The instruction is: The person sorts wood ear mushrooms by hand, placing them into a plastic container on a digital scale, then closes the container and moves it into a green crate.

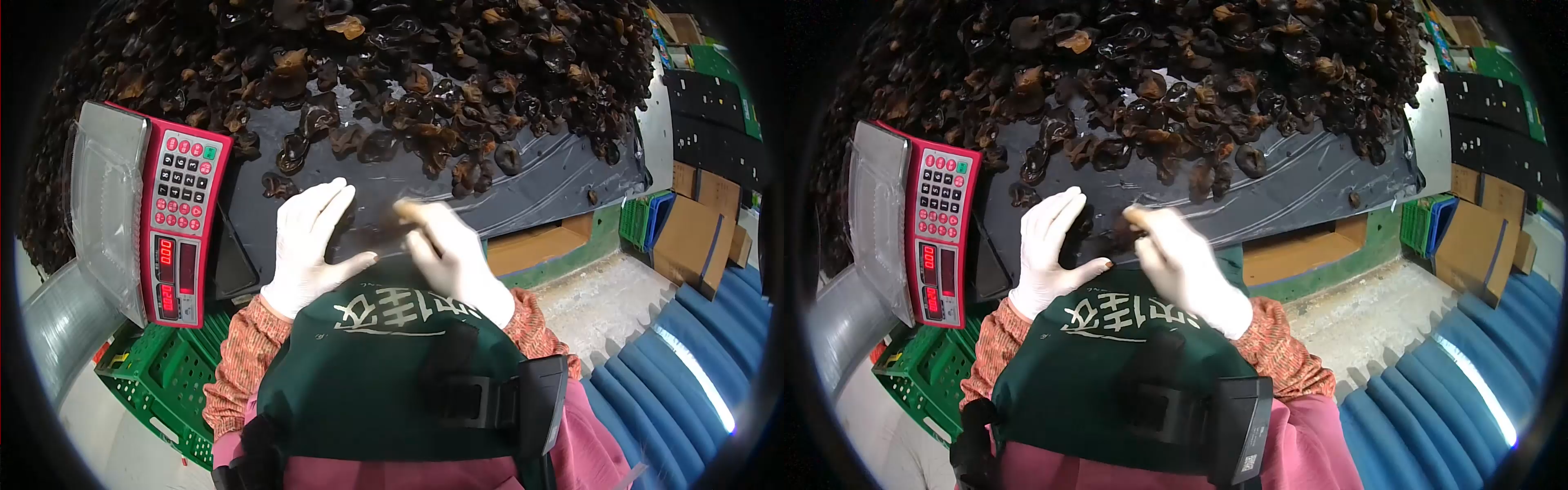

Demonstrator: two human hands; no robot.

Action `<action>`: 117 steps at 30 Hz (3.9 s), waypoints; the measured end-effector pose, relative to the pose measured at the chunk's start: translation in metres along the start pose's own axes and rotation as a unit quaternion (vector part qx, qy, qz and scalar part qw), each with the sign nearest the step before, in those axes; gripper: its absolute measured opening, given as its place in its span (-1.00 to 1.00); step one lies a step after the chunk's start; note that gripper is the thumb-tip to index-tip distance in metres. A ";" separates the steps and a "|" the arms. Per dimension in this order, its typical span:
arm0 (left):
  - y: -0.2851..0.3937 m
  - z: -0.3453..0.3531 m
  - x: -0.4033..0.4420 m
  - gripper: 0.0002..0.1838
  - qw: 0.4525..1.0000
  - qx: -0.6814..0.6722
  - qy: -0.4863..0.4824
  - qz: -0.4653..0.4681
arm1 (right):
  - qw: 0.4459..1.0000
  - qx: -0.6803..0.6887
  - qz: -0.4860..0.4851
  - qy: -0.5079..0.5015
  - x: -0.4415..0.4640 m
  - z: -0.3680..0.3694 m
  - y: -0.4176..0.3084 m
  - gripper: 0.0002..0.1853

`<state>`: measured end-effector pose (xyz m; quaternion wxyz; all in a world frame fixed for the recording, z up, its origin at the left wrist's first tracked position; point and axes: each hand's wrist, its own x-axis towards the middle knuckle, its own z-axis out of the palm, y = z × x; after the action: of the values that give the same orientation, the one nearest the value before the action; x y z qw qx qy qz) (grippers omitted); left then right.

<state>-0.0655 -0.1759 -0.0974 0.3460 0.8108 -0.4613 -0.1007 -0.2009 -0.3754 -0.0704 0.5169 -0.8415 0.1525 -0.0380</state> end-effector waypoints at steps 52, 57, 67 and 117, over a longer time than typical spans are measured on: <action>-0.029 -0.036 0.030 -0.79 0.963 -0.103 0.099 -0.227 | 0.932 -0.316 -0.174 -0.025 0.120 0.029 -0.016 -0.80; -0.020 -0.039 0.018 -0.78 0.961 -0.115 0.140 -0.208 | 0.967 -0.118 -0.192 -0.122 0.082 0.021 -0.027 -0.74; -0.019 -0.018 0.041 -0.77 0.992 -0.101 0.045 -0.060 | 0.929 -0.338 -0.131 0.074 0.103 -0.023 0.008 -0.84; -0.047 -0.007 -0.009 -0.45 0.982 -0.046 0.162 -0.087 | 0.780 -0.479 -0.039 -0.400 -0.054 -0.107 -0.006 -0.82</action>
<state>-0.0354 -0.1495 -0.1243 0.4428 0.8366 -0.3220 -0.0192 -0.2748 -0.4488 -0.0101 0.0594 -0.9254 -0.1024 0.3600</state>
